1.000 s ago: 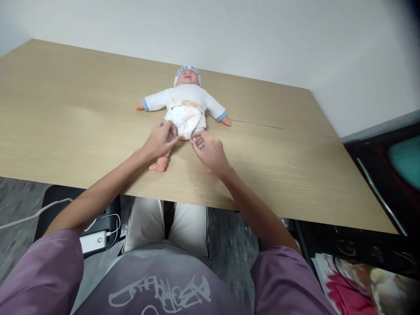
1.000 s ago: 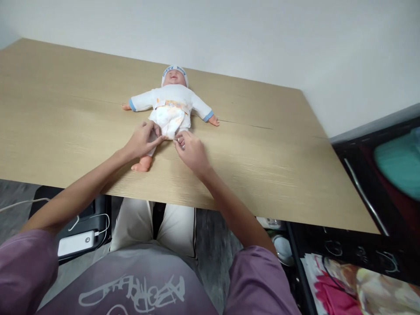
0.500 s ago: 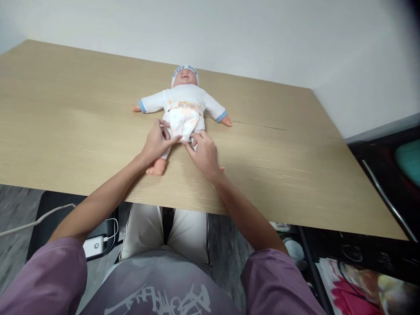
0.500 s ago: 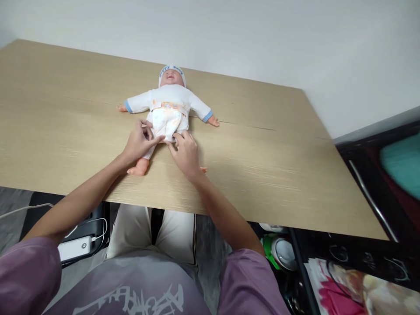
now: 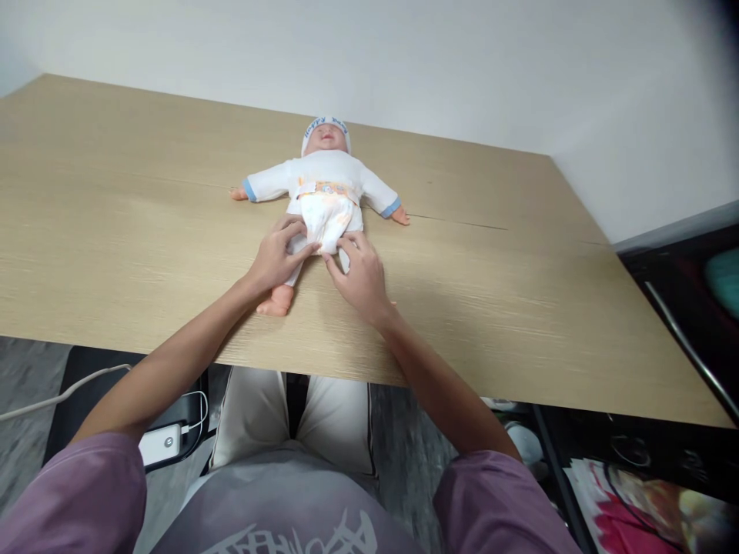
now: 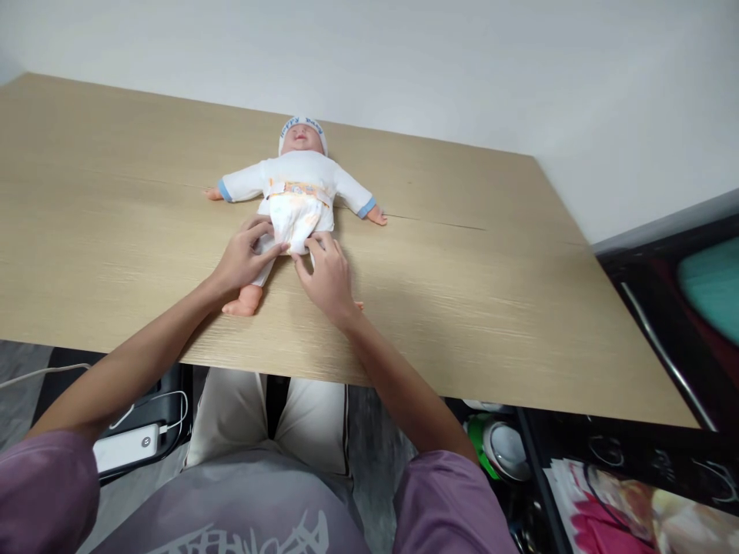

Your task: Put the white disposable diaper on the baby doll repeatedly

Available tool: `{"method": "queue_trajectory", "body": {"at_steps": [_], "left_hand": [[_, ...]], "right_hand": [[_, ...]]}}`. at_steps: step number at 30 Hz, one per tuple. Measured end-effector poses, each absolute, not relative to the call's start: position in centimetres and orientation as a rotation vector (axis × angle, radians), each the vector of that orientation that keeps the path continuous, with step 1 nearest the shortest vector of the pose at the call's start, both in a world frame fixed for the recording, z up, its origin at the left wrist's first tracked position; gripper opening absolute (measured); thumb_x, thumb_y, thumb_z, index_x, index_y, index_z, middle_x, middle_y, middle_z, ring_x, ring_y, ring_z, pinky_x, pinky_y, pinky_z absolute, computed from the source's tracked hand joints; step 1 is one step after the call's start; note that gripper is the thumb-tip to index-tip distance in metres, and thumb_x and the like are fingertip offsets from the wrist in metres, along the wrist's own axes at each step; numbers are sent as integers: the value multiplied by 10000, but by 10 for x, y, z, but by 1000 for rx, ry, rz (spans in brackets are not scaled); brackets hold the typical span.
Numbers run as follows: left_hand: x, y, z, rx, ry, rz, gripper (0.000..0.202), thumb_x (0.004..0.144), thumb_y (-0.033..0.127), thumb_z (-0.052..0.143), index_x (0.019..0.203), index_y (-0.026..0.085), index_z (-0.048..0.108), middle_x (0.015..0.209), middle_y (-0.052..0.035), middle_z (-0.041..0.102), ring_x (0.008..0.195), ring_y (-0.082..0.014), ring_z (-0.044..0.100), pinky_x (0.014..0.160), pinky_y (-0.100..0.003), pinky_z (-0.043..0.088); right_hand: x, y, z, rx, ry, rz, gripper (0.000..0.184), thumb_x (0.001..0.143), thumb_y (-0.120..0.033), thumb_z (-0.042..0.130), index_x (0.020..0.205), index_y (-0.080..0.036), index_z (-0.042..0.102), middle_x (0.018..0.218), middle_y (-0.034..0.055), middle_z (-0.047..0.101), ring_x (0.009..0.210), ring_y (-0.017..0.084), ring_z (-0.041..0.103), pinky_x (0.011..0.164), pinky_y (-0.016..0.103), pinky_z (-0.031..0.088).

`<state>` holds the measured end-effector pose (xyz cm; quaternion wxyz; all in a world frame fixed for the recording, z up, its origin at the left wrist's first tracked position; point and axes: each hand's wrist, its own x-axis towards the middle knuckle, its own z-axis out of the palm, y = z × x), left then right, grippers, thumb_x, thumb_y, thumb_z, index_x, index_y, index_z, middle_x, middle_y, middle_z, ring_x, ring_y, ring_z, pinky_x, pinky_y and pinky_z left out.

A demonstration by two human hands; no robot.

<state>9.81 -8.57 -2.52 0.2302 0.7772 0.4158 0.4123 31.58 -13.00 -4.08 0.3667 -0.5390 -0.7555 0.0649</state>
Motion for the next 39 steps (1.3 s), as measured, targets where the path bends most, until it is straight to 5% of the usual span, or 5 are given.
{"method": "queue_trajectory", "body": {"at_steps": [7,17,30,34,39], "left_hand": [[97,-83,-27,2172,1193,1012,240,1063,439,748,1058,210,675,1053,-85,738,1063,-307,627,1063,-474,521],[97,-61,-61,1659,1144,1265,658,822,350,998,1172,253,450,1183,-52,599,1023,-220,676,922,-373,565],[92,-82,-24,1627,1173,965,490,884,581,936,1103,161,813,1099,-92,810,1039,-296,734,952,-413,570],[93,-79,-20,1331,967,968,605,881,626,957,1260,176,813,1301,-122,830,1182,-310,771,1019,-407,611],[94,-79,-20,1167,984,981,634,849,725,963,1114,176,788,1133,-132,838,1023,-306,796,896,-417,647]], "right_hand": [[314,-128,-45,-1472,-1942,244,233,1064,-399,712,1219,-235,655,1192,153,783,1175,389,712,1013,505,574],[321,-126,-32,-1451,-1535,489,403,980,-451,813,1233,-280,550,1140,67,843,991,277,771,970,441,581],[323,-123,-27,-1527,-1702,499,387,1021,-625,743,906,-258,705,994,62,826,958,289,715,924,423,533],[323,-121,-28,-1495,-1568,658,510,999,-766,704,904,-266,666,895,33,766,833,243,656,804,379,536],[322,-126,-32,-1483,-1573,569,427,1062,-680,676,953,-267,667,903,42,733,930,268,664,909,415,581]]}}
